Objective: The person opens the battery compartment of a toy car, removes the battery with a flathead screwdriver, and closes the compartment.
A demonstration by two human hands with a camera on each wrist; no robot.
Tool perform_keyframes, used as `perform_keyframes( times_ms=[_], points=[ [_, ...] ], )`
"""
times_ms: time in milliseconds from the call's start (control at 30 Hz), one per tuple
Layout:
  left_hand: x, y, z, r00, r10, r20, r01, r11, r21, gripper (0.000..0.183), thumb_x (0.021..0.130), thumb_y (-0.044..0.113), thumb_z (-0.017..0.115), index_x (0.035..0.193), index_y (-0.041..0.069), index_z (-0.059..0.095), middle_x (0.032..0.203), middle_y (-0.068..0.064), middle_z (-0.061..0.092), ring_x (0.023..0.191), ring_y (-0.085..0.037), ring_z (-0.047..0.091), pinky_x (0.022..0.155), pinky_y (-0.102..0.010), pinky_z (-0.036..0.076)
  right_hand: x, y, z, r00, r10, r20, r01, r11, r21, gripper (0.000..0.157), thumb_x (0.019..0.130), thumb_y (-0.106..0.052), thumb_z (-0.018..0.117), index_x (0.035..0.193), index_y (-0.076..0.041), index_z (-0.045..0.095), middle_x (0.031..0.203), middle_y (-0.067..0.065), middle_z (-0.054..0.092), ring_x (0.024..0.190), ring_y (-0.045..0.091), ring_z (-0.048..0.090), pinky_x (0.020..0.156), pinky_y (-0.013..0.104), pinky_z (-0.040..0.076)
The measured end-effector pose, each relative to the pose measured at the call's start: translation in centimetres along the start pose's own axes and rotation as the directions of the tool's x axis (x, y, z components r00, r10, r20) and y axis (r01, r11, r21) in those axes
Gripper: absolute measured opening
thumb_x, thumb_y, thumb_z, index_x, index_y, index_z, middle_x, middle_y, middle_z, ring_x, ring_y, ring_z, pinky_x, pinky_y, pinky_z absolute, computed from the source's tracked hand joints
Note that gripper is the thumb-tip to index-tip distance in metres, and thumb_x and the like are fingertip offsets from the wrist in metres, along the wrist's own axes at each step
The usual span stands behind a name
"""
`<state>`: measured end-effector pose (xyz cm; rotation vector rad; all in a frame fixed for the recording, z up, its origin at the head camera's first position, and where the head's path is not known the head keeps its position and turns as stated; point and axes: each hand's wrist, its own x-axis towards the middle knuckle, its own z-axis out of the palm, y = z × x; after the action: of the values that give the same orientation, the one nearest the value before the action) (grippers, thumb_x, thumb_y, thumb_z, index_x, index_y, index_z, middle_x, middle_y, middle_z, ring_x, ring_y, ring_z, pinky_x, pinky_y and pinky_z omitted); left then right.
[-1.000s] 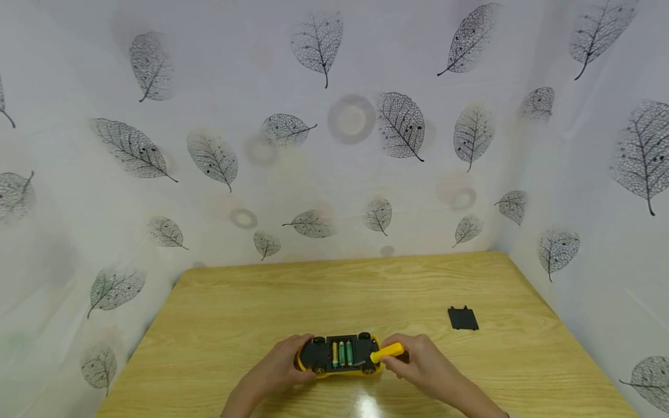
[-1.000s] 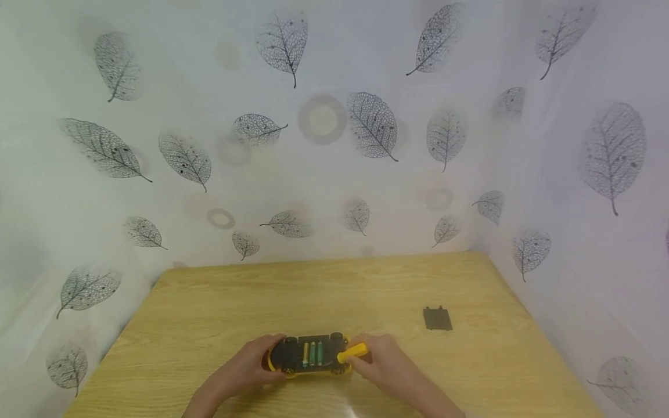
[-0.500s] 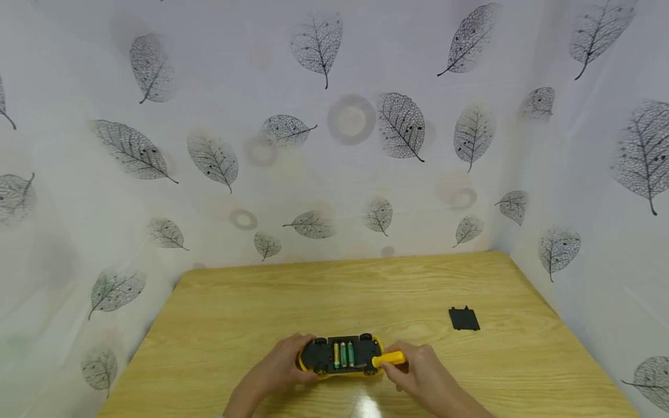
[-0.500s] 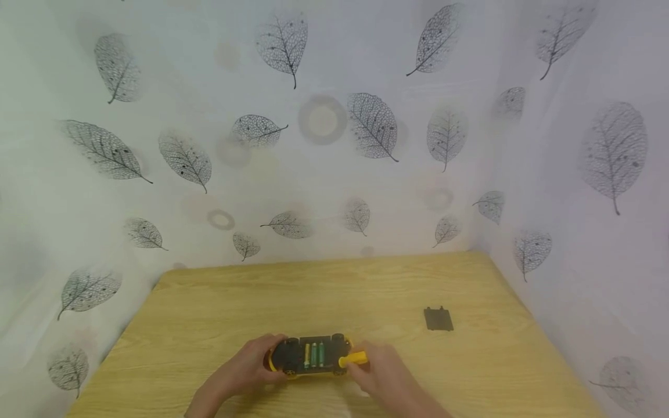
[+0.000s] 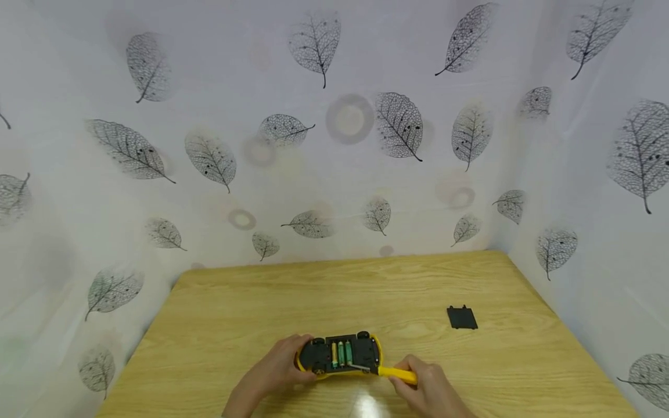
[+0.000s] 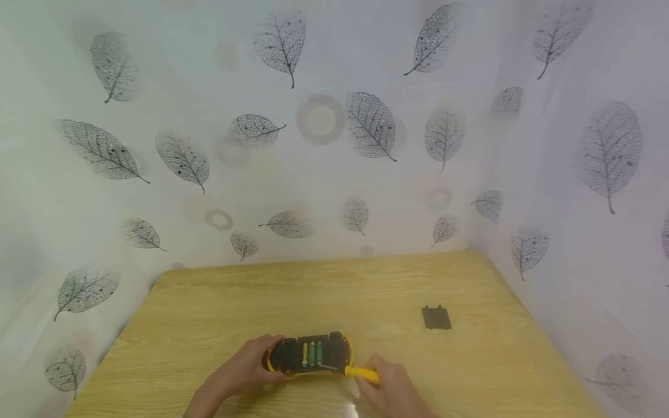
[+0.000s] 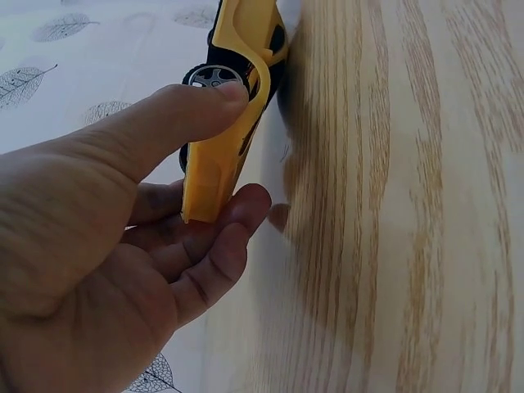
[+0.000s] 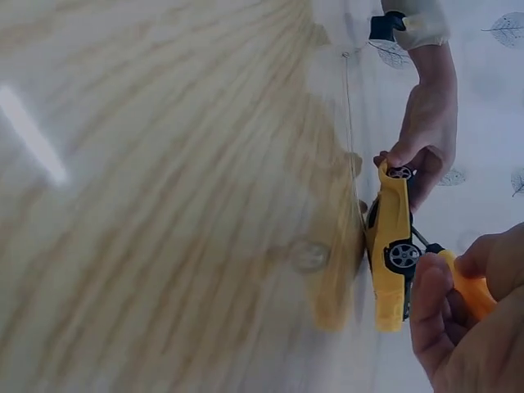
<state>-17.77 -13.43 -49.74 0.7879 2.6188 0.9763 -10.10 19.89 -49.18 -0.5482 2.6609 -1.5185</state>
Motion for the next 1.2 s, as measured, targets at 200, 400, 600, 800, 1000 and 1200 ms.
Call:
perform_keyframes(
  times_ms=[200,400,600,800,1000,1200],
  points=[
    [-0.1,0.0,0.1,1.000,0.001,-0.005,-0.001,1.000,-0.011,0.066,0.079,0.025,0.091,0.134,0.003,0.062,0.114,-0.003,0.065,0.093,-0.012,0.059,0.076,-0.028,0.052,0.0,0.3,-0.2,0.992,0.119,0.041,-0.120,0.993,0.006,0.012,0.094,-0.011,0.073,0.095,-0.003,0.065,0.076,-0.002,0.059,0.061,0.003,0.046,0.054,0.022,0.043],
    [0.0,-0.1,0.1,1.000,-0.006,-0.003,0.006,1.000,-0.006,0.066,0.078,0.025,0.091,0.133,0.003,0.062,0.113,-0.002,0.065,0.092,-0.012,0.059,0.076,-0.029,0.052,-0.1,0.8,-0.1,0.973,0.226,0.048,-0.229,0.972,0.059,0.014,0.095,-0.014,0.073,0.094,-0.003,0.064,0.073,0.000,0.056,0.060,0.008,0.048,0.054,0.023,0.042],
    [-0.1,0.0,0.1,1.000,-0.028,0.004,0.028,1.000,-0.007,0.068,0.079,0.027,0.090,0.135,0.001,0.061,0.116,-0.005,0.065,0.094,-0.015,0.059,0.076,-0.031,0.051,-0.1,1.1,-0.2,0.956,0.282,0.078,-0.290,0.947,0.137,0.017,0.098,-0.019,0.072,0.096,-0.003,0.065,0.072,0.000,0.058,0.060,0.013,0.051,0.054,0.024,0.043],
    [-0.2,-0.2,0.1,1.000,-0.028,0.010,0.028,1.000,-0.009,0.068,0.081,0.029,0.090,0.136,0.002,0.060,0.118,-0.008,0.065,0.095,-0.017,0.059,0.075,-0.031,0.051,0.0,1.1,-0.2,0.953,0.297,0.057,-0.302,0.936,0.178,0.015,0.096,-0.017,0.073,0.098,-0.003,0.068,0.071,0.001,0.058,0.057,0.012,0.049,0.052,0.023,0.042],
    [-0.1,-0.4,0.3,1.000,-0.015,0.005,0.015,1.000,-0.008,0.068,0.080,0.028,0.090,0.135,0.002,0.061,0.115,-0.005,0.065,0.093,-0.013,0.059,0.074,-0.029,0.051,0.2,1.0,-0.3,0.955,0.292,0.049,-0.295,0.921,0.253,0.017,0.098,-0.016,0.072,0.102,0.001,0.068,0.075,0.005,0.063,0.060,0.015,0.055,0.054,0.025,0.047],
    [-0.1,-0.5,0.5,1.000,-0.012,-0.011,0.012,1.000,0.001,0.067,0.079,0.028,0.090,0.134,0.002,0.062,0.117,-0.007,0.066,0.094,-0.015,0.060,0.076,-0.029,0.051,0.6,0.6,-0.6,0.951,0.302,0.069,-0.309,0.910,0.277,0.023,0.099,-0.021,0.070,0.105,0.001,0.068,0.078,0.006,0.066,0.062,0.017,0.057,0.055,0.025,0.048]
  ],
)
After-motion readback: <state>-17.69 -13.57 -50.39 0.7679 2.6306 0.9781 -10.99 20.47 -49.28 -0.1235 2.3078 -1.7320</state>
